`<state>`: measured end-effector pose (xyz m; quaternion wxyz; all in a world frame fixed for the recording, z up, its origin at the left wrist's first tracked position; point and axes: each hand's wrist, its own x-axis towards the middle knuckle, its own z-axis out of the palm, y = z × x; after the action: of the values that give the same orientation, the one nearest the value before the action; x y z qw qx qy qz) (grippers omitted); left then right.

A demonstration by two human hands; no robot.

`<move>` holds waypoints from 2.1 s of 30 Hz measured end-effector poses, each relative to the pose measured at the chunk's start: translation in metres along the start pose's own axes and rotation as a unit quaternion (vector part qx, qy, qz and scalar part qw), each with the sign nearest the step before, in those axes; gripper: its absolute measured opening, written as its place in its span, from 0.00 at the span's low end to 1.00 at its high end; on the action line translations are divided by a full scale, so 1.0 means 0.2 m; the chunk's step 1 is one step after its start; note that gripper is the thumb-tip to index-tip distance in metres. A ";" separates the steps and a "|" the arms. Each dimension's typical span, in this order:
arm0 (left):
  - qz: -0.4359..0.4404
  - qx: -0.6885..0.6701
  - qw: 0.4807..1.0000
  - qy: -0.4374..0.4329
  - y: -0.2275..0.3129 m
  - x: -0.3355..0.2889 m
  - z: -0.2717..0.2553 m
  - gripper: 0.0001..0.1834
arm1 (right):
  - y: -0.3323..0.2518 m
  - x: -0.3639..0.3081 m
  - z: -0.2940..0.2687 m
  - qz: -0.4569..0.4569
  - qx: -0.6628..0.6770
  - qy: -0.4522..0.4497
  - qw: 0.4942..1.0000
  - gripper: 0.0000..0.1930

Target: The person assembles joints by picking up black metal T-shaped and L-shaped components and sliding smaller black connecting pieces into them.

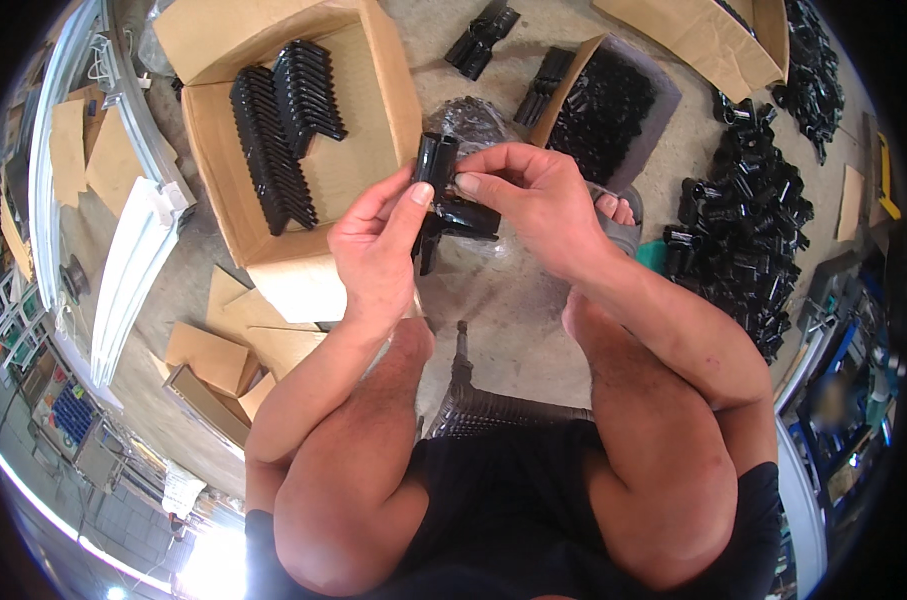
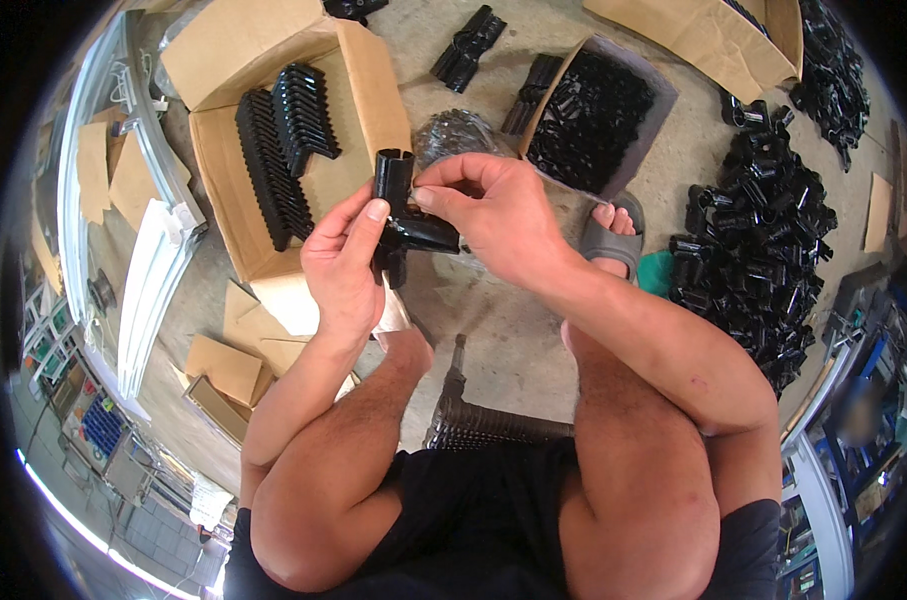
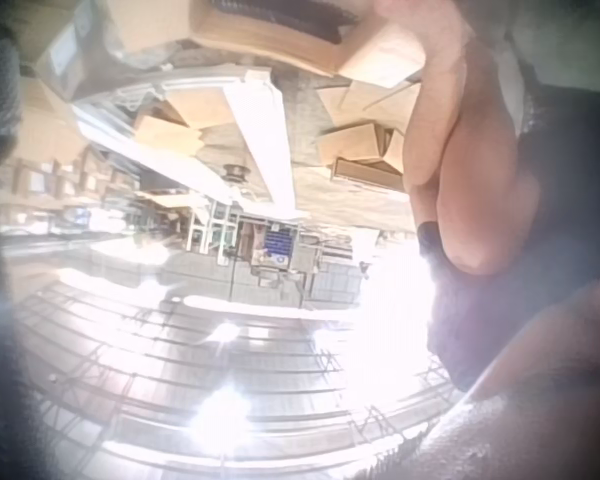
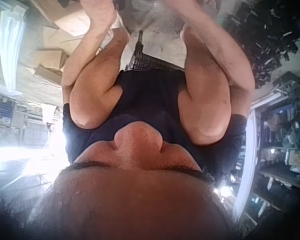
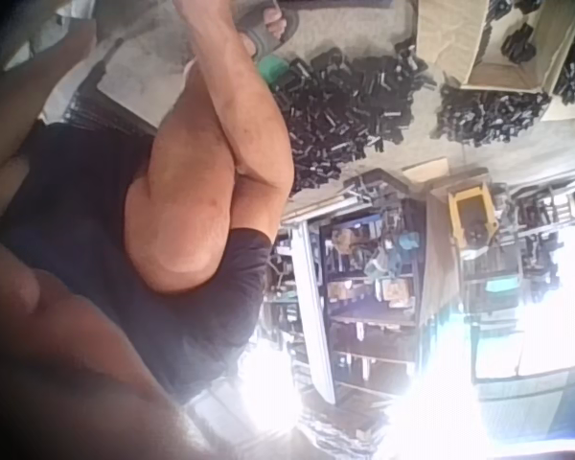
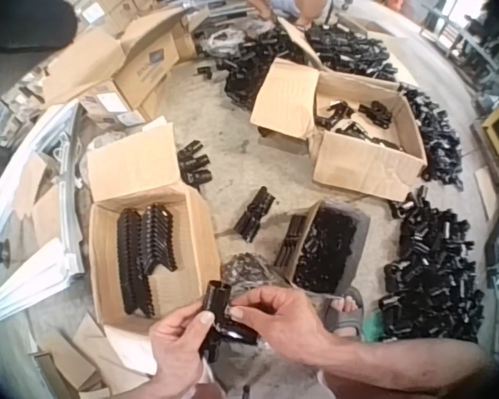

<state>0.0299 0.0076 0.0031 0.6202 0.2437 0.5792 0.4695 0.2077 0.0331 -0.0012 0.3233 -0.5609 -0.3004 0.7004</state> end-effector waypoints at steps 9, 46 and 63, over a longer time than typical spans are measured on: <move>0.021 0.001 1.000 0.008 -0.03 0.01 0.02 0.17 | 0.05 -0.02 0.06 0.043 0.089 0.026 0.995 0.08; -0.002 0.017 0.999 0.031 -0.03 -0.03 -0.01 0.16 | 0.07 -0.05 0.07 -0.042 -0.096 0.019 0.994 0.06; 0.003 0.031 0.999 -0.019 0.00 -0.03 0.01 0.17 | 0.03 -0.03 -0.04 -0.152 -0.187 -0.035 0.970 0.09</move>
<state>0.0326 0.0031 0.0061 0.6216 0.2736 0.5811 0.4485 0.2149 0.0258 -0.0042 0.3043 -0.5343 -0.5187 0.5941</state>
